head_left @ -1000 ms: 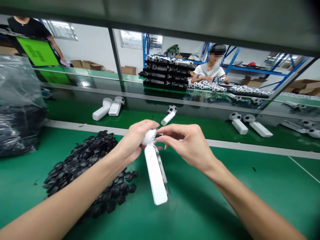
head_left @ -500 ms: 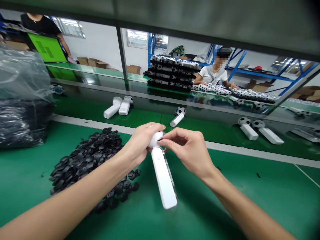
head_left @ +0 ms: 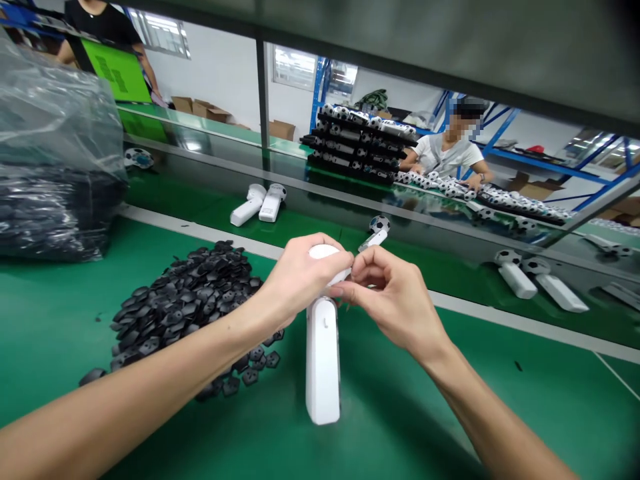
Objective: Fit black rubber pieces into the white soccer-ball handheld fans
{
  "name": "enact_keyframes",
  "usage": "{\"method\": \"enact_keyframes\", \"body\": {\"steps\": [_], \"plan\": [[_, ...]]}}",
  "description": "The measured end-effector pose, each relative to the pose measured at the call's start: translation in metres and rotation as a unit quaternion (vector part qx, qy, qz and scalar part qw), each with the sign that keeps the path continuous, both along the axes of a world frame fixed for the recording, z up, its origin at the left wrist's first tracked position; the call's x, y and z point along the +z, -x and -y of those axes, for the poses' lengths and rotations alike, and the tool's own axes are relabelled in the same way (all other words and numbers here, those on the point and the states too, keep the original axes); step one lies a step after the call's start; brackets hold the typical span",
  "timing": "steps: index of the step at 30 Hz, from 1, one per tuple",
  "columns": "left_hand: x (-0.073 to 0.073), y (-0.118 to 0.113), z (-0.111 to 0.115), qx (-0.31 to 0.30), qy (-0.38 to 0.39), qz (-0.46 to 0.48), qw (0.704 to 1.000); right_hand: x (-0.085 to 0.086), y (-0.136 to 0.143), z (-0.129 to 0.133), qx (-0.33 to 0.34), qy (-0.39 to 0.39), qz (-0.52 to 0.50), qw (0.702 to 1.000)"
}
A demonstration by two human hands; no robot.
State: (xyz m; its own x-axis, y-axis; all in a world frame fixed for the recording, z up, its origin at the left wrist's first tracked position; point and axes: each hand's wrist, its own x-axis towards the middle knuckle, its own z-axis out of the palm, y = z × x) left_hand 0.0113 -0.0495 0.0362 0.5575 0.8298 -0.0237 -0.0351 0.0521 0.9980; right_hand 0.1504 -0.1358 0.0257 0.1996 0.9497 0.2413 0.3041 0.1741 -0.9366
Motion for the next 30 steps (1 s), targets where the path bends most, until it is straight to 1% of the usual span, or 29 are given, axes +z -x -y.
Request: {"method": "enact_keyframes", "body": {"steps": [2,4,6,8,9,11,13,14,15,16,18,19,20,21,22,24,26,28,30], "plan": [[0.000,0.000,0.000,-0.002,-0.001,0.004,1.000,-0.002,0.002,0.001,-0.008,-0.025,0.051,0.998],[0.001,0.001,0.001,-0.003,0.001,0.009,1.000,-0.008,0.003,0.002,-0.036,-0.081,0.135,0.987],[0.003,0.002,0.002,-0.010,0.005,0.021,1.000,-0.016,0.003,0.002,-0.077,-0.151,0.233,0.958],[0.006,0.003,0.003,-0.023,0.004,0.032,0.999,-0.021,0.003,0.002,-0.110,-0.196,0.313,0.923],[0.008,0.003,0.002,-0.028,-0.002,0.036,0.999,-0.022,0.003,0.002,-0.117,-0.204,0.339,0.911],[0.009,0.003,-0.003,-0.030,-0.034,0.044,0.998,-0.019,0.004,0.003,-0.128,-0.215,0.359,0.899],[0.006,0.001,-0.014,-0.001,-0.091,0.066,0.994,-0.014,0.009,0.007,-0.142,-0.257,0.359,0.886],[0.004,0.001,-0.021,0.028,-0.126,0.084,0.988,-0.012,0.013,0.010,-0.137,-0.282,0.365,0.877],[0.000,0.000,-0.028,0.064,-0.160,0.100,0.980,-0.012,0.017,0.012,-0.110,-0.296,0.381,0.869],[-0.004,0.000,-0.036,0.099,-0.189,0.113,0.970,-0.014,0.022,0.014,-0.062,-0.295,0.404,0.863],[-0.013,0.000,-0.050,0.152,-0.232,0.119,0.953,-0.023,0.031,0.015,0.074,-0.242,0.461,0.851],[-0.018,0.001,-0.056,0.164,-0.248,0.111,0.948,-0.031,0.035,0.014,0.136,-0.207,0.483,0.840],[-0.021,0.001,-0.060,0.169,-0.258,0.101,0.946,-0.039,0.037,0.011,0.178,-0.179,0.500,0.829],[-0.024,0.001,-0.063,0.171,-0.264,0.092,0.945,-0.047,0.039,0.009,0.202,-0.162,0.512,0.819],[-0.026,0.001,-0.066,0.169,-0.270,0.086,0.944,-0.055,0.040,0.006,0.212,-0.156,0.521,0.812],[-0.027,0.001,-0.068,0.160,-0.279,0.082,0.943,-0.067,0.041,0.001,0.216,-0.172,0.538,0.797],[-0.025,0.001,-0.070,0.148,-0.278,0.086,0.945,-0.072,0.044,-0.001,0.215,-0.207,0.558,0.774],[-0.023,0.002,-0.072,0.135,-0.250,0.091,0.954,-0.071,0.048,-0.001,0.215,-0.228,0.583,0.750],[-0.021,0.005,-0.073,0.123,-0.203,0.093,0.967,-0.064,0.052,0.001,0.214,-0.216,0.605,0.736]]}}
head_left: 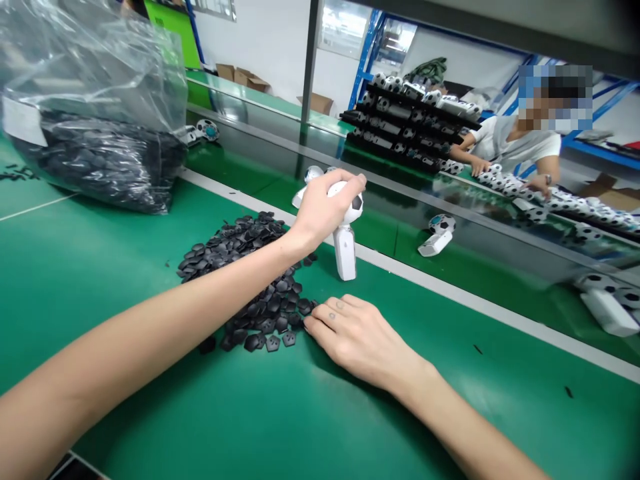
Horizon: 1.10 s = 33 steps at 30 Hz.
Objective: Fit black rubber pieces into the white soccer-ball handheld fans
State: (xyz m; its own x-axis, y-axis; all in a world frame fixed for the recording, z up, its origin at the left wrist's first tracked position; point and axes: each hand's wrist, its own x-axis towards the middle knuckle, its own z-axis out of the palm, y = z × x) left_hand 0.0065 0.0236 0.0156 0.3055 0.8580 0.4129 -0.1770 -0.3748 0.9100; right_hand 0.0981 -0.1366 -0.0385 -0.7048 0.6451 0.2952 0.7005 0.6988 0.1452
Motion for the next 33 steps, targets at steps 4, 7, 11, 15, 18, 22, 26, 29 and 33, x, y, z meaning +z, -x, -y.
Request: {"method": "enact_keyframes", "body": {"steps": [4,7,11,15,18,22,26,29,33], "plan": [[0.004,0.006,0.001,-0.046,0.099,0.016,0.994,0.027,-0.001,0.010,-0.061,0.075,0.042,0.994],[0.009,0.007,0.006,-0.086,0.137,0.009,0.987,0.045,-0.008,0.017,-0.164,0.137,0.077,0.974],[0.016,0.004,0.019,-0.122,0.116,-0.026,0.985,0.046,-0.013,0.015,-0.219,0.198,0.081,0.952],[0.013,0.002,0.027,-0.186,0.117,-0.060,0.974,0.047,-0.022,0.004,-0.168,0.248,-0.037,0.953],[0.005,0.003,0.028,-0.201,0.094,-0.049,0.974,0.061,-0.037,0.003,-0.116,0.246,-0.268,0.924],[0.002,0.006,0.036,-0.120,-0.014,-0.021,0.992,0.084,-0.050,0.009,-0.155,0.221,-0.584,0.765],[0.008,0.011,0.054,-0.034,-0.139,-0.044,0.989,0.094,-0.047,0.008,-0.136,0.265,-0.715,0.632],[0.009,0.015,0.063,0.006,-0.179,-0.051,0.983,0.093,-0.043,0.005,-0.129,0.289,-0.745,0.587],[0.002,0.018,0.062,0.024,-0.260,-0.063,0.963,0.093,-0.040,0.008,-0.118,0.335,-0.751,0.556]]}}
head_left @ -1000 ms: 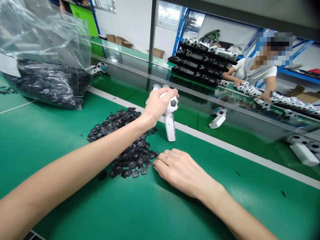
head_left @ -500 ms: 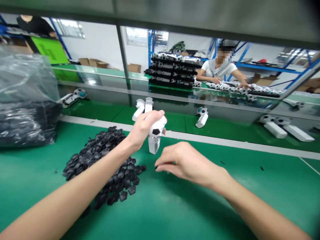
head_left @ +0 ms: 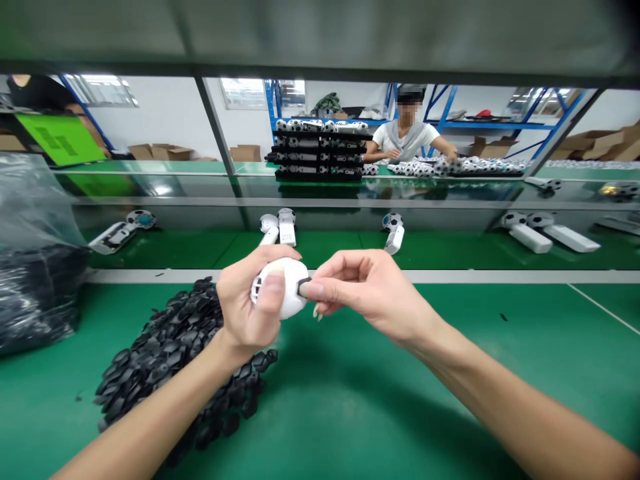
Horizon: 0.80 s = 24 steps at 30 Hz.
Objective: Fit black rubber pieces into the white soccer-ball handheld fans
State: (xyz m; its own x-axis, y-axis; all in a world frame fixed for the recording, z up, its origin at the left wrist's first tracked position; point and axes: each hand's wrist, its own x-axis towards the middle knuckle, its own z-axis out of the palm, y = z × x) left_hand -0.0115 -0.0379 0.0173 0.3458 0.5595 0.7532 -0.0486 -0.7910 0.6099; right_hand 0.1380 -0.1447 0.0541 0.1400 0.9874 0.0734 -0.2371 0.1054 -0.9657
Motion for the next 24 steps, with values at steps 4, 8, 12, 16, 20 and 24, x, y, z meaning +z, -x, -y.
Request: {"method": "enact_keyframes", "body": {"steps": [4,8,12,16,20,24], "plan": [[-0.003,0.001,-0.003,-0.004,-0.074,0.011,0.997,0.005,0.001,0.004,0.033,0.036,-0.006,0.999],[-0.001,0.002,-0.001,-0.024,-0.063,0.025,0.997,0.008,-0.003,0.005,0.045,0.046,0.011,0.998],[0.004,0.004,0.002,-0.018,-0.050,0.000,0.999,0.009,-0.006,0.005,0.046,0.044,0.031,0.997],[0.007,0.004,0.002,-0.034,-0.073,-0.008,0.997,0.009,-0.005,0.006,0.046,0.042,0.046,0.997],[0.008,0.002,-0.001,-0.053,-0.127,-0.016,0.990,0.003,-0.007,0.004,0.049,0.052,0.038,0.997],[0.015,0.001,0.003,-0.061,-0.163,-0.014,0.985,-0.006,-0.011,0.000,0.060,0.058,0.008,0.996]]}}
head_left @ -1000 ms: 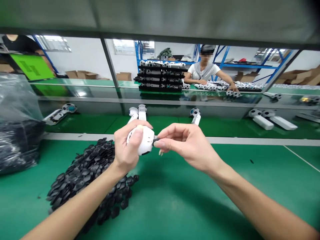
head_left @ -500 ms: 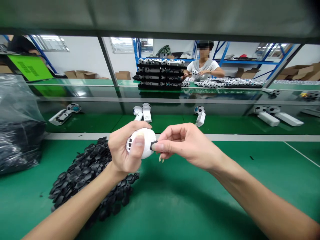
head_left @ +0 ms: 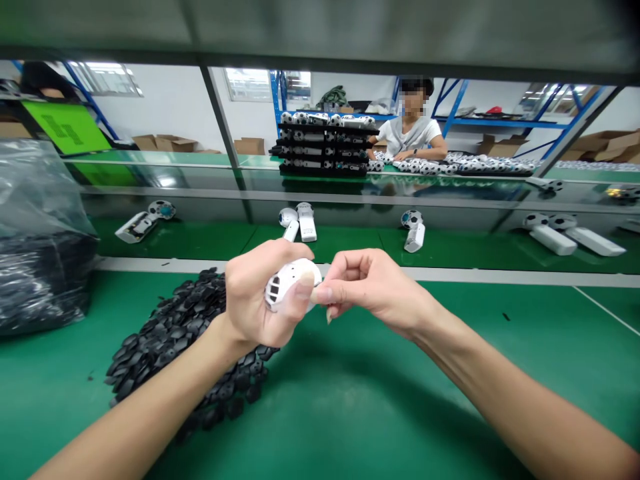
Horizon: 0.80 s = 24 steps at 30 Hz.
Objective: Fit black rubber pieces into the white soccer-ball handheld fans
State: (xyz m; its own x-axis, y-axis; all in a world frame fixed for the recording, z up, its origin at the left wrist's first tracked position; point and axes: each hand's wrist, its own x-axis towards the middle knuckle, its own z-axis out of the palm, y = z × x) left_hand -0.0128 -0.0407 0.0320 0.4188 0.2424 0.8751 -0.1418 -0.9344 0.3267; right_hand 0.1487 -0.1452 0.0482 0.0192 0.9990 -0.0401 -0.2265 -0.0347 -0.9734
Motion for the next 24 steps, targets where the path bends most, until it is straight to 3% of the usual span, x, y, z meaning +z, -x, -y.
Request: {"method": "enact_keyframes", "body": {"steps": [7,11,17,24], "plan": [[0.014,0.005,0.016,0.002,0.043,-0.077,0.996,0.000,-0.003,0.005,0.038,0.077,0.003,0.996],[0.012,0.004,0.011,0.008,0.055,-0.101,0.993,-0.002,-0.003,0.005,0.054,0.078,0.004,0.995],[0.005,-0.002,0.003,-0.038,0.034,-0.031,0.998,-0.004,0.000,0.004,0.071,0.057,0.014,0.996],[0.006,0.000,0.003,-0.060,0.056,-0.060,0.995,-0.008,-0.001,0.005,0.119,0.040,0.014,0.992]]}}
